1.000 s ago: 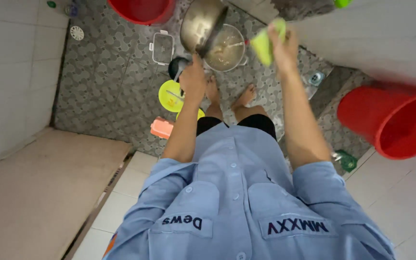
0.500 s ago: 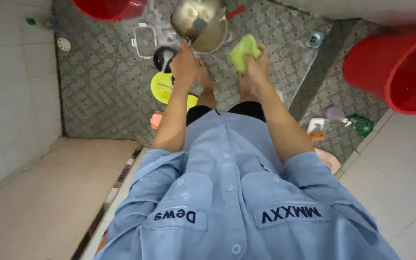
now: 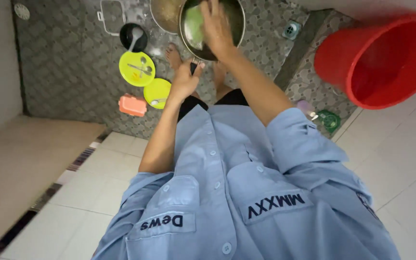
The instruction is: Washing various kitchen utensils, pots, and plates on a tiled floor using a sponge and soap.
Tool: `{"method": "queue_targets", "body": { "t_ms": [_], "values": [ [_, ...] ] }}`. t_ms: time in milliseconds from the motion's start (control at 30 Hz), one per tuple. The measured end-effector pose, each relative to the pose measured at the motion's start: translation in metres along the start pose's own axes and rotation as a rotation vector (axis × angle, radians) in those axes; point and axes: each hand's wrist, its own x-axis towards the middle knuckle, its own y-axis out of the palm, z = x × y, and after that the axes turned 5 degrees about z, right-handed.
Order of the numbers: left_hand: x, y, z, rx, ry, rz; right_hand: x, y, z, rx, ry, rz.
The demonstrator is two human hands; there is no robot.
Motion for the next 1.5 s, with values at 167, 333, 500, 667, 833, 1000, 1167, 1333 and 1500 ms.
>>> {"method": "queue_targets", "body": {
  "t_ms": [167, 333, 500, 667, 833, 1000, 1167, 1333, 1500],
  "values": [
    [-0.036, 0.007, -0.063, 0.370, -0.120, -0.283, -0.002, 0.035, -0.103, -0.735, 0.228, 0.632],
    [-0.028, 0.045, 0.004, 0.262, 0.029, -0.262, 0.011, 0.055, -0.039, 0.354, 0.022, 0.386],
    [-0.063, 0.012, -0.029, 0.258, -0.026, -0.285, 0.009, 0.003, 0.070, -0.571, -0.095, 0.136],
    [-0.065, -0.005, 0.000, 0.198, 0.110, -0.375, 0.002, 0.094, -0.040, 0.102, -0.068, 0.685],
    [-0.093, -0.025, 0.003, 0.331, -0.006, -0.228, 0.004, 0.085, 0.038, -0.270, 0.076, 0.323],
    [-0.090, -0.044, 0.027, 0.341, 0.068, -0.315, 0.001, 0.129, -0.026, -0.492, 0.105, 0.887],
    [-0.090, -0.028, 0.046, 0.318, 0.016, -0.173, -0.014, 0.105, 0.141, 1.527, 0.336, 0.107],
    [-0.103, -0.036, 0.043, 0.336, 0.042, -0.181, -0.012, 0.137, 0.142, 0.555, 0.365, -0.063],
    [-0.098, -0.037, 0.068, 0.415, 0.021, -0.158, -0.005, 0.156, 0.113, 0.491, 0.578, -0.161]
  ]
}}
